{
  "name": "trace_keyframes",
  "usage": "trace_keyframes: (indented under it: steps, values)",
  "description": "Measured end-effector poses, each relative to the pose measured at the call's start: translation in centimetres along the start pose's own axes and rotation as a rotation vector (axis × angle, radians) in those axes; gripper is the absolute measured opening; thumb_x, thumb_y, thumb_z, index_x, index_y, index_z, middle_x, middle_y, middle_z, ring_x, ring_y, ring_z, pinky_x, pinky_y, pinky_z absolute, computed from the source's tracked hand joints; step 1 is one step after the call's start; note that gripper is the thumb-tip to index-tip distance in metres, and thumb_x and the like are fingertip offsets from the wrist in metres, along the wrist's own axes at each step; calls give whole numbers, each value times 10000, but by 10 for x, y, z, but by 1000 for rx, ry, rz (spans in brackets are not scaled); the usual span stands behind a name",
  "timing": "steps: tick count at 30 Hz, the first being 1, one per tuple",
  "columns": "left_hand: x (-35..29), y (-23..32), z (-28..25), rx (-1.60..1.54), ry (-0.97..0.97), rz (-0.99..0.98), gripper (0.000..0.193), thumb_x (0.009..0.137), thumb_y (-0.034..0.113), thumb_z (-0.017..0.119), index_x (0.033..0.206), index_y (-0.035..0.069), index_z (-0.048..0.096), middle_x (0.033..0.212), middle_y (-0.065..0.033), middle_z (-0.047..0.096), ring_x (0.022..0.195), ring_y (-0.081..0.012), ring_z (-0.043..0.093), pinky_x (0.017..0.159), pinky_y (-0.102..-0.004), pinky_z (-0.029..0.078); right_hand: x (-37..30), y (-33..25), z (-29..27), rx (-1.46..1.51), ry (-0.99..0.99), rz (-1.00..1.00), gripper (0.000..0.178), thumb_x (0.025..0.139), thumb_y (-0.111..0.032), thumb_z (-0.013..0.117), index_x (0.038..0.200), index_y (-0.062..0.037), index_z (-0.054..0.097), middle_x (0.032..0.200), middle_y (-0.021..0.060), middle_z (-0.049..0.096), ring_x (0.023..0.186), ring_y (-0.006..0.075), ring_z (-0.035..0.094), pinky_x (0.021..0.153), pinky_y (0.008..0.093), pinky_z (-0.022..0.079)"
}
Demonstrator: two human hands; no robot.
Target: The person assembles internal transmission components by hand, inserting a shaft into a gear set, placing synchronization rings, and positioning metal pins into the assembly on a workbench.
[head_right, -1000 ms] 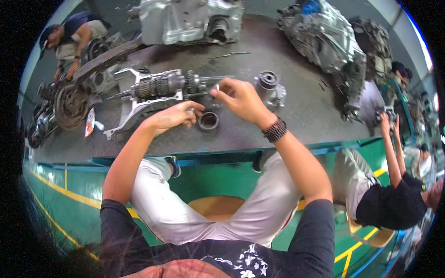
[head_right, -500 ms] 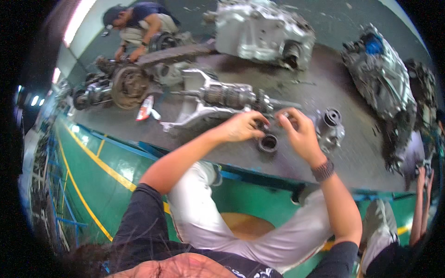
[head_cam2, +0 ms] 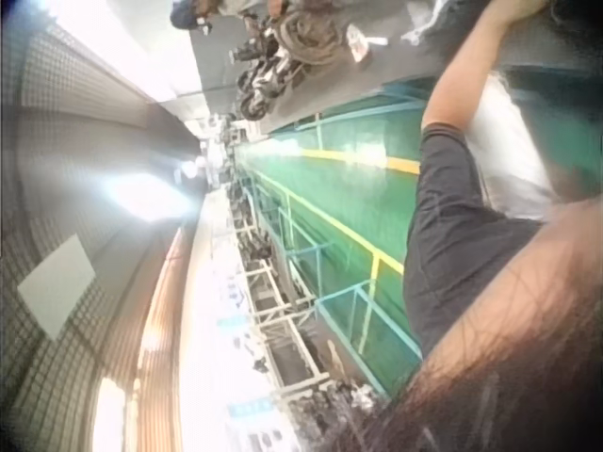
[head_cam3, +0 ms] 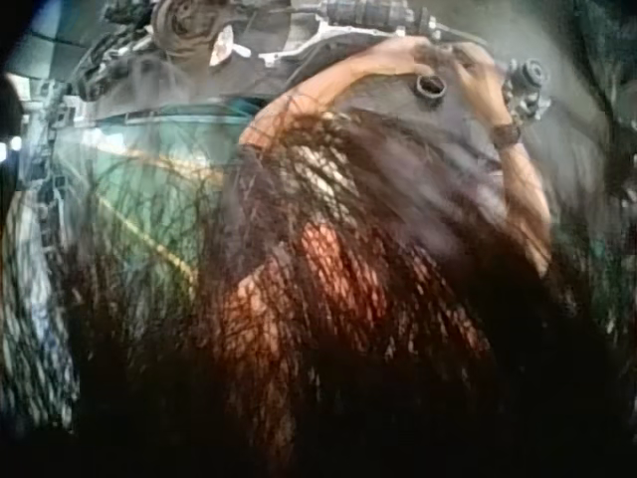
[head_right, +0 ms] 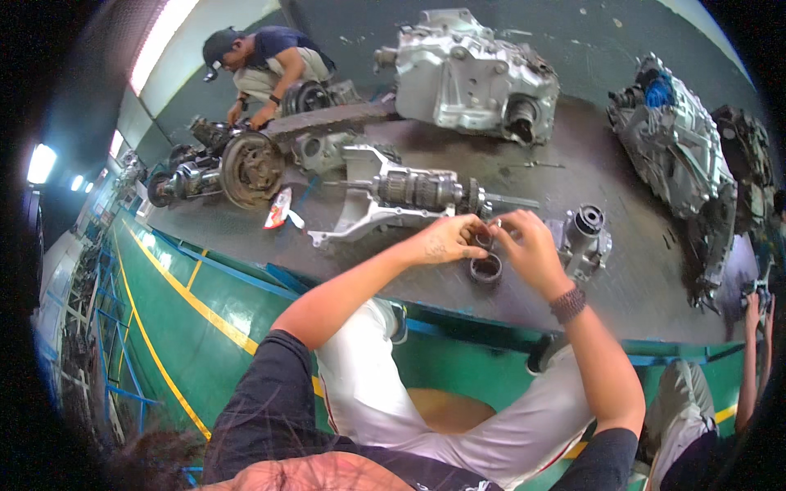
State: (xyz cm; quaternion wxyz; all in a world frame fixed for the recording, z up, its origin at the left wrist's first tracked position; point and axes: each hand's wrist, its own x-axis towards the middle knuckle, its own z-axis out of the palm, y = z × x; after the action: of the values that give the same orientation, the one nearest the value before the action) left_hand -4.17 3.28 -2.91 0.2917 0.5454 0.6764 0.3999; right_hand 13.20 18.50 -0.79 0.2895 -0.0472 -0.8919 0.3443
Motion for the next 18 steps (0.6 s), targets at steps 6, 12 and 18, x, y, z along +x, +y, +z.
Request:
trace_keyframes:
  steps: [6,12,18]
  values:
    - [-4,-8,-3,123,-18,100,430,827,74,849,1229,62,700,1137,-123,671,952,-207,699,851,-358,589,12,18,0,-59,83,3,304,966,-304,726,989,-1,734,972,145,688,943,323,645,842,410,506]
    - [-1,-1,7,348,-101,113,402,820,57,813,1210,62,714,1130,-118,687,957,-249,660,867,-366,564,13,28,-3,-111,123,25,353,971,-333,728,1028,15,728,949,126,671,823,254,645,763,365,521]
    - [0,2,18,437,-105,113,389,841,135,808,1219,93,726,1053,-135,698,951,-265,665,887,-390,550,6,32,0,-75,102,31,321,953,-332,727,982,-12,746,934,141,682,892,305,655,808,408,521]
